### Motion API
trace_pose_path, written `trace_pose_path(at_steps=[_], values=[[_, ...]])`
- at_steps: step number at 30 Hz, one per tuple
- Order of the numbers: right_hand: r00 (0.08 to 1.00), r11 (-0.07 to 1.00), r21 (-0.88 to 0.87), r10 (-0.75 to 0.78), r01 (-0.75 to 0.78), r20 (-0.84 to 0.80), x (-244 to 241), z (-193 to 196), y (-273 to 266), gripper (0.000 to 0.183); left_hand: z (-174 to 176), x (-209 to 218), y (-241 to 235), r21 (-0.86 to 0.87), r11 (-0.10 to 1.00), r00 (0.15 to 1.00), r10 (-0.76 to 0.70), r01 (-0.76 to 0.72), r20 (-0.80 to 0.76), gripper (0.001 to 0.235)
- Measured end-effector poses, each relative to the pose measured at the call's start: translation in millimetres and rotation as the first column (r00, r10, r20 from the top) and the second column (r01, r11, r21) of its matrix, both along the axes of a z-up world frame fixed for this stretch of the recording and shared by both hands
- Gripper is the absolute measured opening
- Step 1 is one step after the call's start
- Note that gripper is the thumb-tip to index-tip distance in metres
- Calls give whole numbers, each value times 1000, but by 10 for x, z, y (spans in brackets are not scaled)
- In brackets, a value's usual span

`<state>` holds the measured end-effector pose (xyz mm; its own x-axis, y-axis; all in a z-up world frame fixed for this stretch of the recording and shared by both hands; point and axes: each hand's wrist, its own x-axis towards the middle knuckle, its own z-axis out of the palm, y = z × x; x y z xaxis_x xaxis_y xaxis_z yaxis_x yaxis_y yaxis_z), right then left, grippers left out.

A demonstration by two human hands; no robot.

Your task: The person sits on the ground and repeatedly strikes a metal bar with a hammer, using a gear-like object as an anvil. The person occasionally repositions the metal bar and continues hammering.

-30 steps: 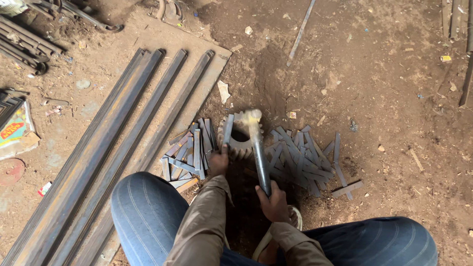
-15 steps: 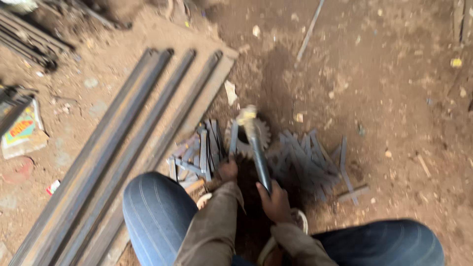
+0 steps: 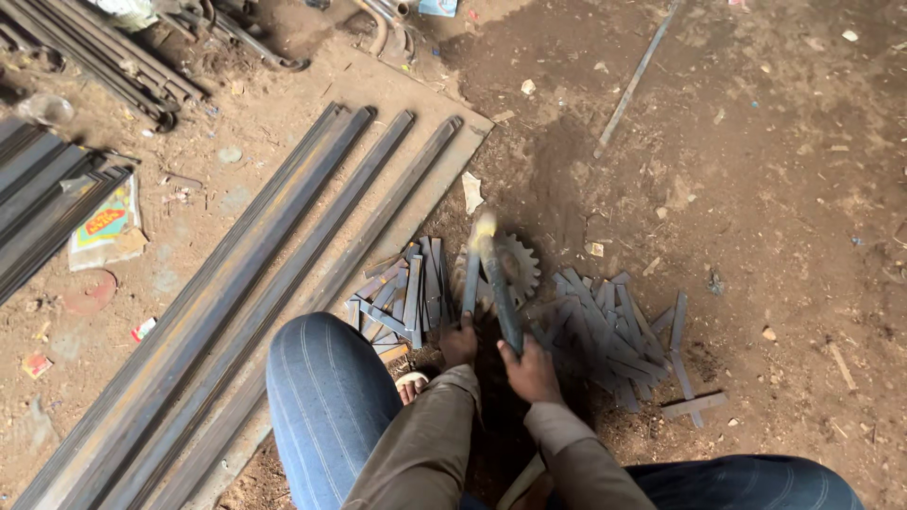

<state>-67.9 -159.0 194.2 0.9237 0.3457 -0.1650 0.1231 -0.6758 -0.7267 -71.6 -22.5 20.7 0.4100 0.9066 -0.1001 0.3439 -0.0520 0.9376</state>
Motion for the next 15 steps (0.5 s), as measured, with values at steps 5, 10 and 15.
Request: trace_pose_path(at_steps=[5,10,15], values=[[974,1000,-4,6,-5,228,-158,-130,-415,48,41,5,114,144,969,977,-209,202,40,51],[960,973,-227,-106,46,-260,-370,-39,-773,45,54,215,234,-228,842,718,-239,488,654,9],[939,988,-156,-76,24,-336,-325,-96,-804,43,399,644,206,-363,670,530,-53,647,847,24]])
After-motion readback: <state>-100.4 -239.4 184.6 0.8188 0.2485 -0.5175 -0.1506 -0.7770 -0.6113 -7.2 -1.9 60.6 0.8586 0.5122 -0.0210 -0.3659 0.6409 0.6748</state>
